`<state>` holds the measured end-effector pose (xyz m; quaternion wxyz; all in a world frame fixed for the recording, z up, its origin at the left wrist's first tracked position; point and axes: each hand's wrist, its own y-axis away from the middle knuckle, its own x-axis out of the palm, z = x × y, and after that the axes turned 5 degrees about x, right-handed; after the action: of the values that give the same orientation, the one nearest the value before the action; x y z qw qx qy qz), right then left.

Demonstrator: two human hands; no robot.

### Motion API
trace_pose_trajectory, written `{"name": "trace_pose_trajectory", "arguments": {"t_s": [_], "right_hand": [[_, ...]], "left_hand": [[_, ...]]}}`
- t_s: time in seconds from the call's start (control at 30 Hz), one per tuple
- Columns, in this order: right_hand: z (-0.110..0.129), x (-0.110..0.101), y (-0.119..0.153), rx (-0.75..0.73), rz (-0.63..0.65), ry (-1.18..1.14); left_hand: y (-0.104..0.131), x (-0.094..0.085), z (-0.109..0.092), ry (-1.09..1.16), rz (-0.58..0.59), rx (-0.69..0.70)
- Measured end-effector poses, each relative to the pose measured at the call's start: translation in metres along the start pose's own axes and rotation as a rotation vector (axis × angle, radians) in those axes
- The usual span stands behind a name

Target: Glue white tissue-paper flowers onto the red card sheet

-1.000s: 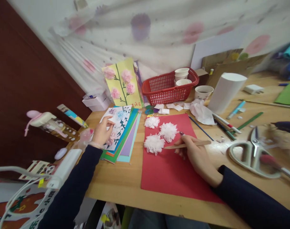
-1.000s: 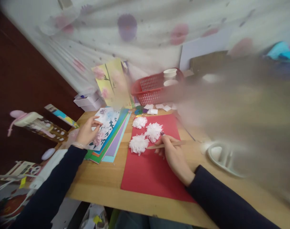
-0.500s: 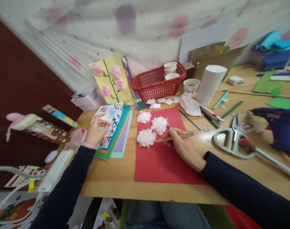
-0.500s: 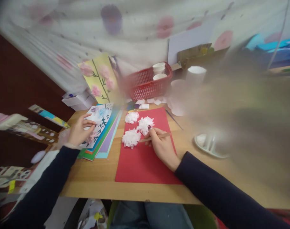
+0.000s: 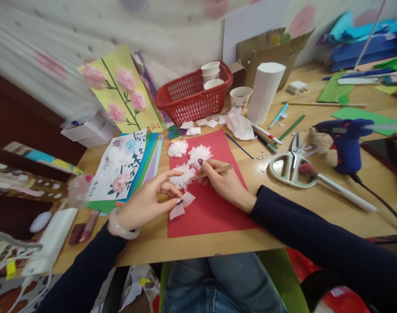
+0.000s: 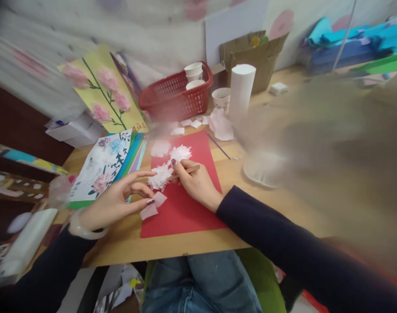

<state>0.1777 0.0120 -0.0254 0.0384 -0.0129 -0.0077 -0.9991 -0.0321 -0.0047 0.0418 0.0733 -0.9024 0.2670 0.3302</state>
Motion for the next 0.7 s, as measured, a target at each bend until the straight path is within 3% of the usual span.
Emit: {"name": "trace_pose_trajectory", "arguments": {"t_s": [0.13, 0.3, 0.57, 0.7], "right_hand": [[0.003, 0.000, -0.001, 0.036, -0.018, -0.072], [0.009, -0.007, 0.009, -0.072, -0.170, -0.095], [-0.004, -0.006, 0.010, -0.201, -0.038, 0.248], [-0.004, -0.005, 0.009, -0.199, -0.031, 0.248]], "left_hand": [[-0.017, 0.022, 0.010, -0.115, -0.047, 0.057], [-0.030, 0.027, 0.019, -0.233, -0.178, 0.072], [-0.031, 0.023, 0.016, -0.254, -0.177, 0.058], [-0.028, 0.023, 0.013, -0.254, -0.165, 0.037]]}}
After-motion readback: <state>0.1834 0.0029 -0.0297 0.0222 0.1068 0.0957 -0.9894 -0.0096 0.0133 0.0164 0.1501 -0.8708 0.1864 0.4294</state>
